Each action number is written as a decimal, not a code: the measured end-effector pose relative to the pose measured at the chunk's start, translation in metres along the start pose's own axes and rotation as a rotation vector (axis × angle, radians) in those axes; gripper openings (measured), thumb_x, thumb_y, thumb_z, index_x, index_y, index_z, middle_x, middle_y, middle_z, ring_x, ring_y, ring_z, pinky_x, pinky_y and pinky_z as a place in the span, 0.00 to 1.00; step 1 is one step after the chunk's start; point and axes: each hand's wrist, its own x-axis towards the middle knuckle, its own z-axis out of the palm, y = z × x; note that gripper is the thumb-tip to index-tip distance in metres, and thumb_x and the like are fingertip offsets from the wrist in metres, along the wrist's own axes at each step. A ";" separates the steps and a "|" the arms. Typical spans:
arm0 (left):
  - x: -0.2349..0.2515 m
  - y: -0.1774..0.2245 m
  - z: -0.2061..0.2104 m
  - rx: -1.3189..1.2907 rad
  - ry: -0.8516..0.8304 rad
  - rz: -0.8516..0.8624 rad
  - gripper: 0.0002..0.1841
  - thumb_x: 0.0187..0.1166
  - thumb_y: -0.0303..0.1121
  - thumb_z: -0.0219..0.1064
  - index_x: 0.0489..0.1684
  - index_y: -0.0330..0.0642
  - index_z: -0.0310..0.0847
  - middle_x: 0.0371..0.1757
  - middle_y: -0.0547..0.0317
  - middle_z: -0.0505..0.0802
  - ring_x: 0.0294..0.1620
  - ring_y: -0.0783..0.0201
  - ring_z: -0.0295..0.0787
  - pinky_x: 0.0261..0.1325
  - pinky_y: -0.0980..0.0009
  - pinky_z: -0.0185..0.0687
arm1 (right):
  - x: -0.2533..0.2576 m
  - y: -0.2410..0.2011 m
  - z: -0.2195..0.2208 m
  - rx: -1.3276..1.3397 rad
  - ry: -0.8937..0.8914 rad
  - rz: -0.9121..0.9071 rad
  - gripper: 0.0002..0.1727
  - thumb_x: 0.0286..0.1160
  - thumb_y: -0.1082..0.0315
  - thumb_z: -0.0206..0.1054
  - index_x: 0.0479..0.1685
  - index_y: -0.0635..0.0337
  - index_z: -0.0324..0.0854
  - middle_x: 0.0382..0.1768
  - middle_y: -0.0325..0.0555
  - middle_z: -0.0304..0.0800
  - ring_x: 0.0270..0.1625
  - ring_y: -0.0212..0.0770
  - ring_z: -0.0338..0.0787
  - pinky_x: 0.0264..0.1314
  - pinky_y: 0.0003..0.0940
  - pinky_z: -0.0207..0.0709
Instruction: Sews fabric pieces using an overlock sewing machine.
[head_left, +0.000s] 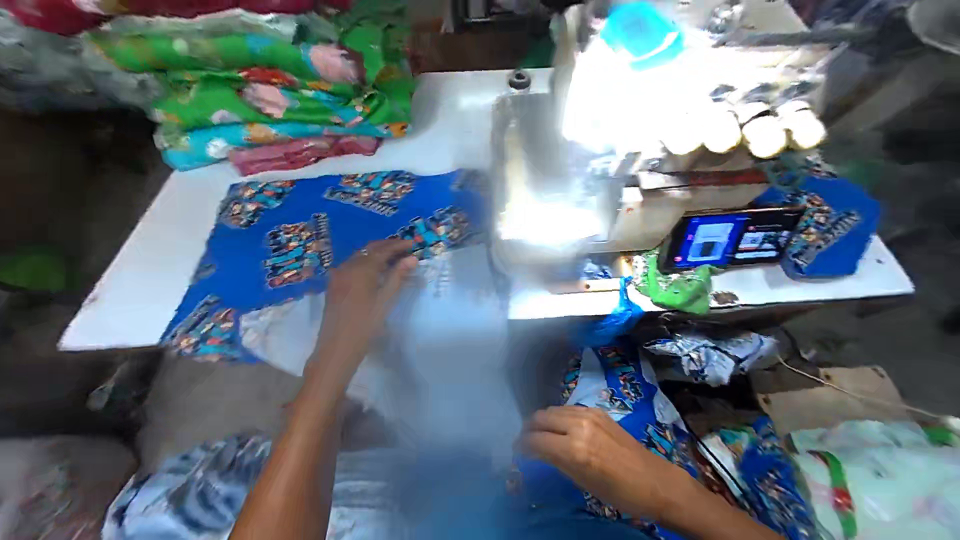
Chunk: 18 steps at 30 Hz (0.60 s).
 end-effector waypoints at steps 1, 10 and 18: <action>0.013 0.000 0.009 0.012 -0.024 -0.033 0.22 0.90 0.43 0.60 0.71 0.35 0.80 0.70 0.38 0.87 0.68 0.39 0.86 0.71 0.37 0.77 | -0.004 0.002 -0.001 0.010 -0.008 0.012 0.09 0.84 0.71 0.63 0.47 0.56 0.90 0.45 0.45 0.93 0.47 0.41 0.93 0.50 0.34 0.87; 0.072 -0.004 0.027 0.149 -0.308 -0.071 0.16 0.76 0.38 0.77 0.38 0.29 0.86 0.46 0.31 0.88 0.54 0.31 0.83 0.58 0.28 0.73 | -0.026 0.040 -0.061 -0.307 0.510 0.320 0.13 0.87 0.65 0.61 0.53 0.54 0.93 0.64 0.47 0.91 0.74 0.49 0.83 0.81 0.49 0.73; 0.050 0.002 0.032 0.193 -0.116 -0.098 0.29 0.76 0.45 0.76 0.64 0.28 0.80 0.50 0.28 0.88 0.52 0.27 0.84 0.54 0.24 0.71 | -0.060 0.101 -0.107 -0.671 0.753 0.622 0.18 0.89 0.58 0.59 0.52 0.66 0.87 0.79 0.57 0.78 0.86 0.63 0.68 0.88 0.60 0.58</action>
